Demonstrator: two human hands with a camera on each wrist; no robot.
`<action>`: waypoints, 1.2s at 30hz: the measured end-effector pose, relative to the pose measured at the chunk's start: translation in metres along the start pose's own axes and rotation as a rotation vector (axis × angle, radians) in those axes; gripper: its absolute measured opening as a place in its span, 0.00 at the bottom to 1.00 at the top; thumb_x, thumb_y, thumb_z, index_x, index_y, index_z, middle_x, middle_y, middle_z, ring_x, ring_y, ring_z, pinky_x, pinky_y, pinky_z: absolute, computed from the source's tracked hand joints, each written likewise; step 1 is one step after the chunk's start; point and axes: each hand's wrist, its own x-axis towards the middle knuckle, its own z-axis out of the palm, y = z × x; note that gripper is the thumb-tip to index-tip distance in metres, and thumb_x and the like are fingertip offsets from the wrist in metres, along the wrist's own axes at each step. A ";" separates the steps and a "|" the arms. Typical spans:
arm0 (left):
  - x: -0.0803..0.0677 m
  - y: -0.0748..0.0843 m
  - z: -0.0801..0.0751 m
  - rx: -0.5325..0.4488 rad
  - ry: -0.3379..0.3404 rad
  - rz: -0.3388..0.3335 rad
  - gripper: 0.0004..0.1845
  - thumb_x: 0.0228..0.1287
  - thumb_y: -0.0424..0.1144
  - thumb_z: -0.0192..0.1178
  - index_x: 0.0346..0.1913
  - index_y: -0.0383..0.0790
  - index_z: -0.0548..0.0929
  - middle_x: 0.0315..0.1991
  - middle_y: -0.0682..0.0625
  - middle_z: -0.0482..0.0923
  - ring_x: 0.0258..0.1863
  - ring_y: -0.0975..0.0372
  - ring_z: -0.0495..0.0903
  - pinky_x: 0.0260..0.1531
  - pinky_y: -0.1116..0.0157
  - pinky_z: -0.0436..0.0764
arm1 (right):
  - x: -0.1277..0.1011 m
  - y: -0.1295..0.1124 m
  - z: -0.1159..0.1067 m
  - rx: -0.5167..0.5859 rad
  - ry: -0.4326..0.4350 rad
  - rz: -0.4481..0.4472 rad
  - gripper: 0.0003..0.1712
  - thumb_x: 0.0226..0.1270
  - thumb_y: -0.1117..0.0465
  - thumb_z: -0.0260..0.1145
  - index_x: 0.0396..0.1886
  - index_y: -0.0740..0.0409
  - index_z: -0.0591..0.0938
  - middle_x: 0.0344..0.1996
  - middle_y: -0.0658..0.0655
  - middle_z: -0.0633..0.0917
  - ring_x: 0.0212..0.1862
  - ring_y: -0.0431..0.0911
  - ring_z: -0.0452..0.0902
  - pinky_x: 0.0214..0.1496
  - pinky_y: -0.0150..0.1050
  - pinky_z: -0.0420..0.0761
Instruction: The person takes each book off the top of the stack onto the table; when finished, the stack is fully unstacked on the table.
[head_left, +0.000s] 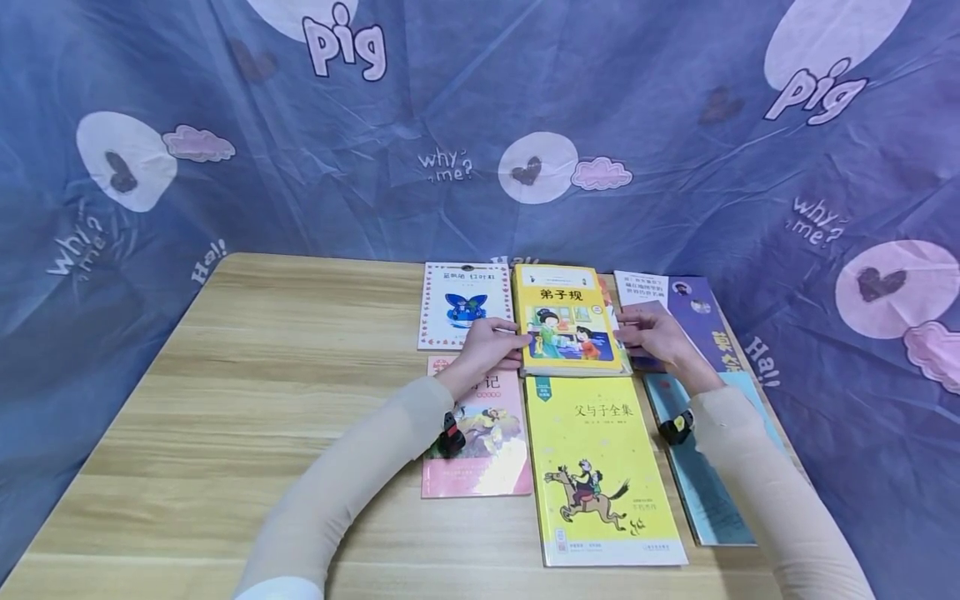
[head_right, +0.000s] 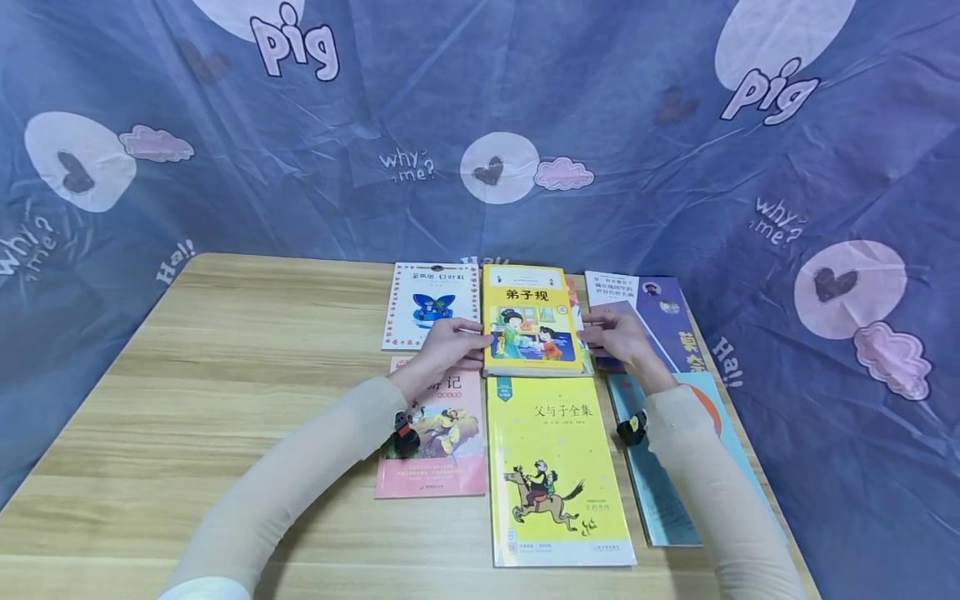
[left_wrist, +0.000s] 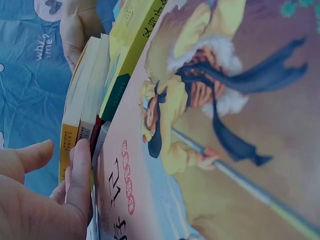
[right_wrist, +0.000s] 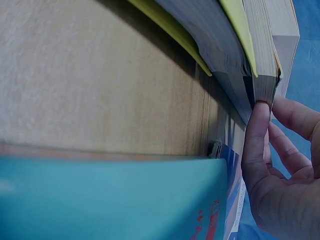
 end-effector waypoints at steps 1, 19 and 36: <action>0.001 -0.001 0.001 -0.002 0.003 0.000 0.25 0.64 0.36 0.75 0.63 0.36 0.81 0.29 0.47 0.86 0.24 0.62 0.86 0.35 0.62 0.95 | 0.000 0.000 0.000 -0.001 0.000 0.001 0.33 0.77 0.62 0.67 0.75 0.72 0.70 0.32 0.32 0.84 0.35 0.31 0.84 0.40 0.27 0.91; 0.005 -0.005 -0.003 -0.091 -0.038 -0.021 0.27 0.66 0.33 0.73 0.66 0.39 0.78 0.47 0.43 0.89 0.29 0.61 0.87 0.38 0.61 0.96 | 0.004 0.001 0.000 0.024 -0.017 0.024 0.37 0.77 0.60 0.68 0.79 0.69 0.66 0.30 0.31 0.85 0.35 0.28 0.84 0.40 0.28 0.91; -0.005 0.003 -0.057 -0.165 -0.024 0.090 0.26 0.73 0.31 0.64 0.71 0.42 0.73 0.58 0.38 0.84 0.32 0.63 0.90 0.27 0.71 0.91 | 0.009 0.004 0.000 0.017 -0.001 0.043 0.37 0.77 0.59 0.68 0.79 0.68 0.67 0.31 0.32 0.83 0.34 0.28 0.83 0.40 0.27 0.91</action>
